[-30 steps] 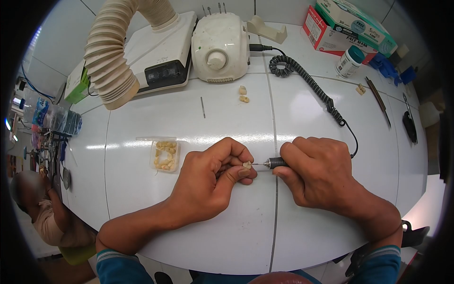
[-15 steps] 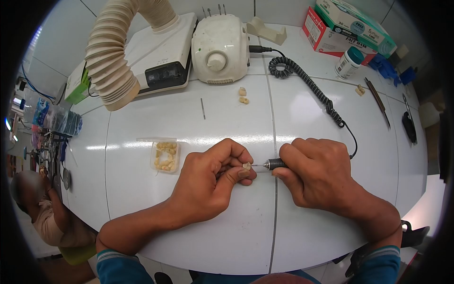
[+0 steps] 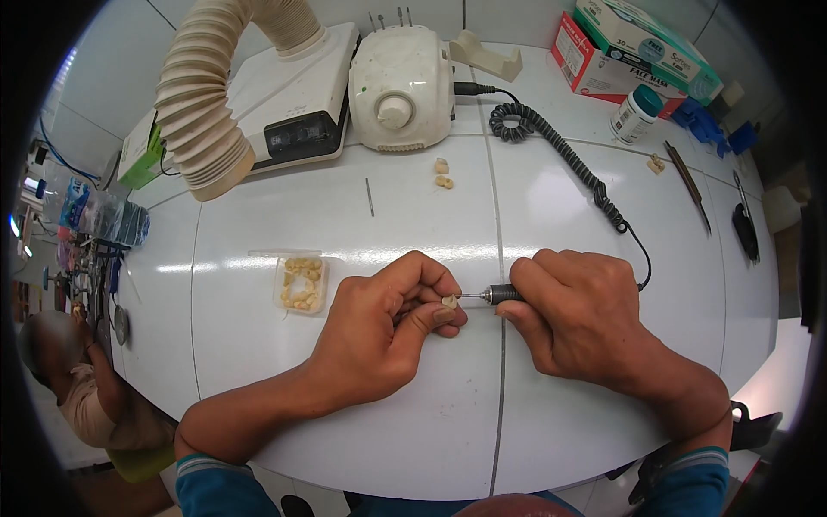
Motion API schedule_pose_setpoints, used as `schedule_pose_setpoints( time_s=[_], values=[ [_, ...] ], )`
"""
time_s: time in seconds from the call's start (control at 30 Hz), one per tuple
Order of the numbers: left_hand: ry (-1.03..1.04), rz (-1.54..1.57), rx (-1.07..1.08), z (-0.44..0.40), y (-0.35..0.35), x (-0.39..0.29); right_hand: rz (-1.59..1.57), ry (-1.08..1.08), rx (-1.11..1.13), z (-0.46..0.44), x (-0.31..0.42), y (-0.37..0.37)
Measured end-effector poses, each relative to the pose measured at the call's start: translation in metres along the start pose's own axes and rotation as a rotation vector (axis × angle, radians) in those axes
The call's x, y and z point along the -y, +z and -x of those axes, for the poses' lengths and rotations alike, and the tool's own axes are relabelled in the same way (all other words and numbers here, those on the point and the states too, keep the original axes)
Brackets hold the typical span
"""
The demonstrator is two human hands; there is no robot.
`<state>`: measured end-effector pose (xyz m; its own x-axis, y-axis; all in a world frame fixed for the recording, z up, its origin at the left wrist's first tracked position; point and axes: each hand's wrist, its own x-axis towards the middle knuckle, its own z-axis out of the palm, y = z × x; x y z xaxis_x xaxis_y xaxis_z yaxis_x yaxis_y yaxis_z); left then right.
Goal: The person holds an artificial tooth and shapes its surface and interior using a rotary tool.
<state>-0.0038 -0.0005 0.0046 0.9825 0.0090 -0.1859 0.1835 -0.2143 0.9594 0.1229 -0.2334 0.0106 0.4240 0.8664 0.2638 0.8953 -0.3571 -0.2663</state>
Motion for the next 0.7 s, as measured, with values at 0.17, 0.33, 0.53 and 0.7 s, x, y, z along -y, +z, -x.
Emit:
schedule_pose_setpoints(
  time_s=[0.17,0.33,0.53,0.7],
  values=[
    [0.0,-0.003,-0.001,-0.0003,0.0001,0.0006,0.009,0.0,0.023,-0.0001,0.0004,-0.0012],
    [0.008,-0.008,0.0,-0.0004,0.0002,-0.0001,0.007,-0.004,0.021,0.0,0.0,-0.0014],
    [0.008,-0.011,0.004,-0.0005,0.0001,0.0011,0.007,0.002,0.034,0.0004,0.0003,-0.0017],
    [0.007,-0.007,-0.003,0.0002,0.0001,0.0008,0.01,-0.008,0.046,-0.0002,0.0005,-0.003]
  ],
)
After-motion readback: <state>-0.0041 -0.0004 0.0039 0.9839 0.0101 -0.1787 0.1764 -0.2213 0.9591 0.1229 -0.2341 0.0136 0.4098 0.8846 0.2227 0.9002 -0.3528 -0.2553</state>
